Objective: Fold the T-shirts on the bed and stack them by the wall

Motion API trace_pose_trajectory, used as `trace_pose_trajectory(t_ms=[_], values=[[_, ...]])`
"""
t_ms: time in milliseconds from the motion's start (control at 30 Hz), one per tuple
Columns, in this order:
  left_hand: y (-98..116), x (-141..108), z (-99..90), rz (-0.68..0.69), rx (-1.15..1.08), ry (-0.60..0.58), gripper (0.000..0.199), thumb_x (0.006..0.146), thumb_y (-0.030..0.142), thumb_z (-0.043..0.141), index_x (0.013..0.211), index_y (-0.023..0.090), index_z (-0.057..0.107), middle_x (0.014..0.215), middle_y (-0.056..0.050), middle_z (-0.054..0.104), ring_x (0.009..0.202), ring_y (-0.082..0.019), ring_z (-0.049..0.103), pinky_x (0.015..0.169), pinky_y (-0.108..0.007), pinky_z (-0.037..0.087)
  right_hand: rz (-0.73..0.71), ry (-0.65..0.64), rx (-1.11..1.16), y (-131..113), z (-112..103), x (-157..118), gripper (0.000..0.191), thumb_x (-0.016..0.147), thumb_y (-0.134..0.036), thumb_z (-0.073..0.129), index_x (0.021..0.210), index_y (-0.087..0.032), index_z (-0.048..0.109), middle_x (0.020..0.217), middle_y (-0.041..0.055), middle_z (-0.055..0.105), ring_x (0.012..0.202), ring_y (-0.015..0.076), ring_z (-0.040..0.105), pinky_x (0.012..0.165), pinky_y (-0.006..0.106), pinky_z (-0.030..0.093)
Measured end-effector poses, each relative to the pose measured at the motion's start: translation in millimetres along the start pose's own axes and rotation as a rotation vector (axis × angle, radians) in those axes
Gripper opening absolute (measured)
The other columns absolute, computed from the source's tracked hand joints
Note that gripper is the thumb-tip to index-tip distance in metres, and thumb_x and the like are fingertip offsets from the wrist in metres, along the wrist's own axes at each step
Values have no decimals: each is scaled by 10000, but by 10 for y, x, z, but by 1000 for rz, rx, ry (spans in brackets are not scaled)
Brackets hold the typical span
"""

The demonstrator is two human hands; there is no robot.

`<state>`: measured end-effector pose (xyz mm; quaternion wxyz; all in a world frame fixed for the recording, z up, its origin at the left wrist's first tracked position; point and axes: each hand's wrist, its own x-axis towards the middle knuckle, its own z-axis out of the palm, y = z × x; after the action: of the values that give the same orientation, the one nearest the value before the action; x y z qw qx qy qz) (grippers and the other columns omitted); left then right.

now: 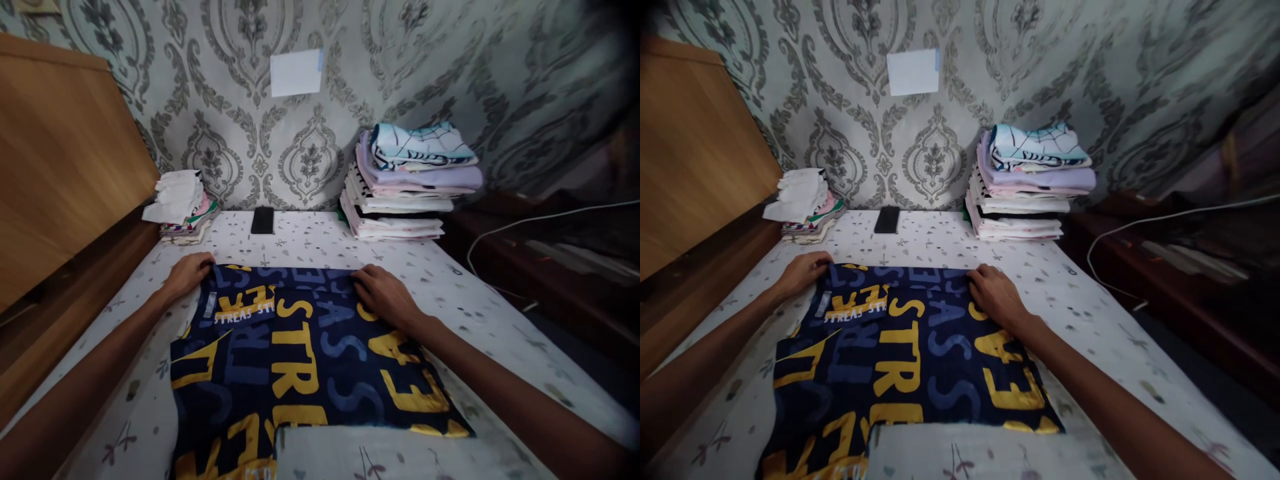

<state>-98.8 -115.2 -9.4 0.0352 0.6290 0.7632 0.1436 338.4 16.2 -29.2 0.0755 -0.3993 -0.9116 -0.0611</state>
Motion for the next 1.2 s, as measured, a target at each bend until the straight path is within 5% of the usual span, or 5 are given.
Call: trace_pose_trajectory(t_ms=[167, 333, 567, 833, 1200], values=[[-3, -35, -16, 49, 130, -38, 316, 815, 290, 410, 1006, 229, 654, 1023, -87, 690, 983, -268, 628, 809, -339, 470, 55, -10, 44, 46, -47, -59, 308, 956, -273, 466, 1152, -163, 677, 1123, 125, 659, 924, 244, 646, 834, 343, 491], [210, -170, -137, 143, 124, 118, 423, 813, 248, 383, 1157, 207, 626, 1183, -140, 645, 1156, -333, 572, 965, -446, 449, 30, -3, 149, 157, -172, -221, 326, 944, -372, 524, 1179, -193, 662, 1173, 103, 649, 974, 241, 640, 876, 354, 480], [1020, -177, 13, 347, -199, -106, 352, 890, 447, 407, 999, 222, 654, 982, -66, 691, 862, -246, 645, 773, -336, 500, 47, -79, 264, 408, -238, -313, 420, 879, -355, 602, 1262, -185, 624, 1296, 117, 586, 1096, 257, 613, 918, 358, 474], [1808, 25, 364, 566, 262, -211, 275, 913, 234, 480, 1146, 185, 619, 1149, -120, 632, 1085, -300, 583, 883, -406, 484, -102, -104, 123, 427, -160, -190, 434, 837, -234, 622, 1268, -184, 620, 1294, 138, 611, 1192, 311, 542, 1012, 463, 371], [2031, 197, 449, 422, 429, -144, 328, 958, 135, 349, 1205, 167, 563, 1148, -140, 635, 1095, -307, 602, 691, -372, 517, 163, 1, -15, 549, 3, 56, 241, 894, -102, 498, 1048, -140, 679, 1155, 142, 686, 1113, 284, 567, 912, 378, 368]])
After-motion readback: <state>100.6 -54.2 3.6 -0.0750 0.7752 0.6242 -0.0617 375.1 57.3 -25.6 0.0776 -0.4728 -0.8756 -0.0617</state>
